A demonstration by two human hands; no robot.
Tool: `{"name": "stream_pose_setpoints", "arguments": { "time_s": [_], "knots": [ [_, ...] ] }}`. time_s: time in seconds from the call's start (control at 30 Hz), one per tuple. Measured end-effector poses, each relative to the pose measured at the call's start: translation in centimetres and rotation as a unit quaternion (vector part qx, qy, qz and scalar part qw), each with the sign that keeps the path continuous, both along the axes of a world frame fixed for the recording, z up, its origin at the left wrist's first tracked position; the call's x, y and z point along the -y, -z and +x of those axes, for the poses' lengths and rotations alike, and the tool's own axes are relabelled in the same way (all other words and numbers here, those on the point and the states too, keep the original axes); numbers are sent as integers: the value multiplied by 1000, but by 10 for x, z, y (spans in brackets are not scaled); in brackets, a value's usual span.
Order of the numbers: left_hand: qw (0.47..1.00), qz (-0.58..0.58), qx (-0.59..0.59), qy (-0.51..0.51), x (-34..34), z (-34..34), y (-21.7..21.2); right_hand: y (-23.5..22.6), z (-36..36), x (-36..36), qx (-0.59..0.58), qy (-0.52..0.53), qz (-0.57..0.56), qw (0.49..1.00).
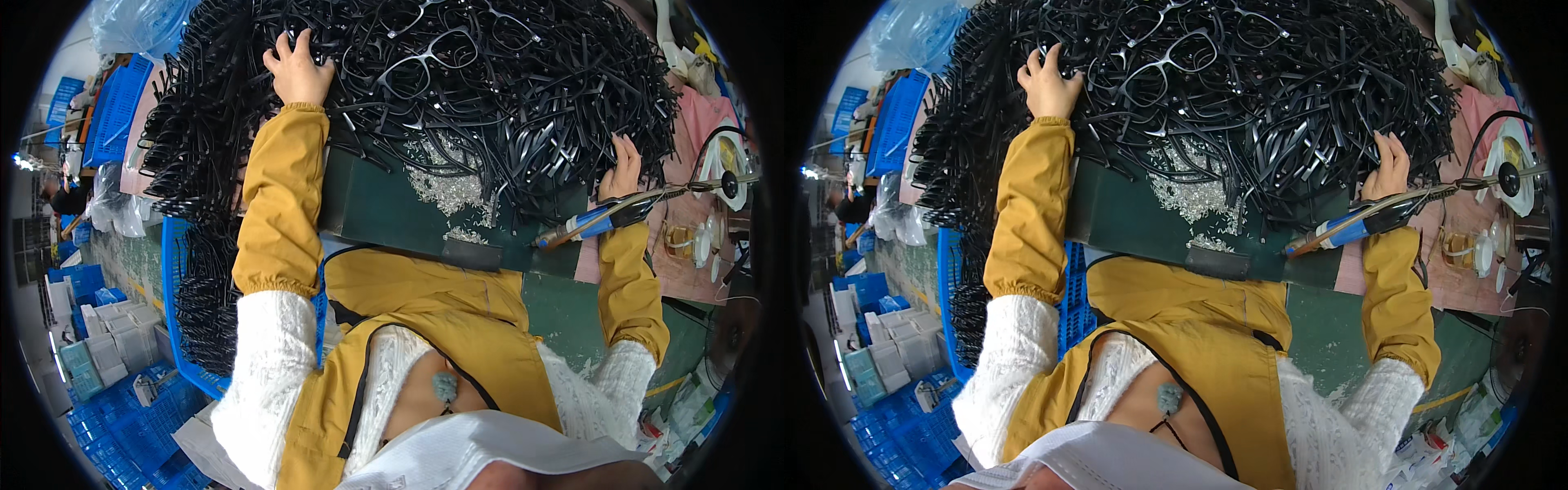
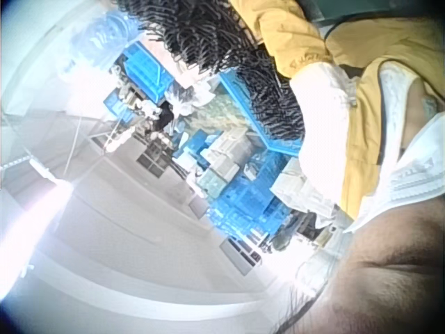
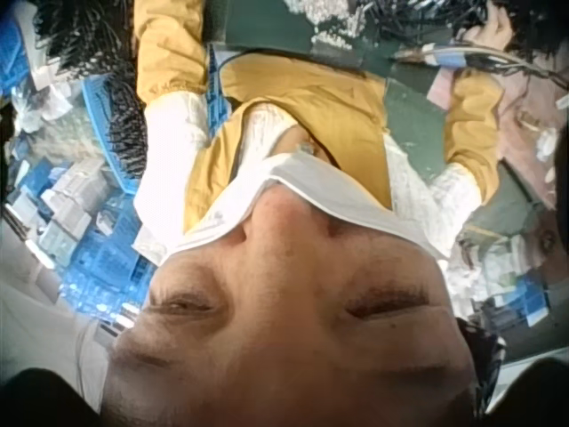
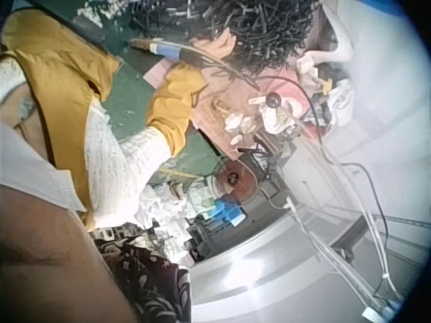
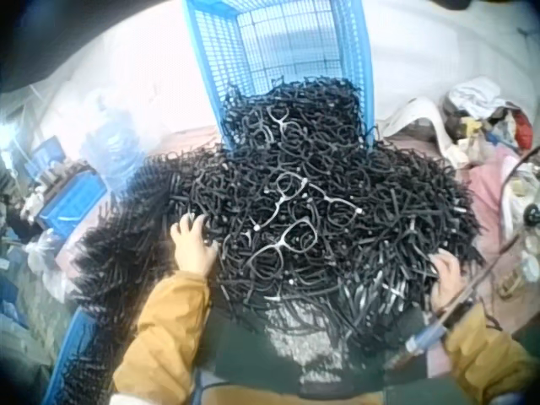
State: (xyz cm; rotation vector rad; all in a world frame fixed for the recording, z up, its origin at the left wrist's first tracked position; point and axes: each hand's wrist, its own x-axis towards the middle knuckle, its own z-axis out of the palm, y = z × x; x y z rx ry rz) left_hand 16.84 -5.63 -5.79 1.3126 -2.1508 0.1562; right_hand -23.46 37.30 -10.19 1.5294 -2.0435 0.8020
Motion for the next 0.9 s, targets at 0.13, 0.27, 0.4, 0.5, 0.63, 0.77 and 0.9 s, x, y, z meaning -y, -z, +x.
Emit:
{"name": "stream_pose_setpoints", "arguments": {
  "time_s": [0.13, 0.27, 0.4, 0.5, 0.63, 0.77, 0.9],
  "knots": [
    [1000, -7, -19, -19, -9, -7, -8, -10, 8, -1, 4, 7, 21, 1000],
    [999, -44, -13, 17, -40, -15, -19, -15, 12, -1, 9, 16, 26, 999],
    [994, -81, -24, 63, -79, -25, -19, -11, 7, 1, 0, 0, 13, 1000],
    [991, -90, -39, 95, -106, -18, -22, -3, -1, 2, -14, -10, -8, 1000],
    [988, -14, -37, 150, -153, 1, -18, 10, -12, 3, -18, -18, -53, 998],
    [976, 13, 24, 218, -176, 15, -15, 18, -22, 5, -39, -39, -79, 995],
    [950, 94, 78, 287, -171, 43, -28, 10, -25, 4, -97, -53, -51, 993]
  ]
}}
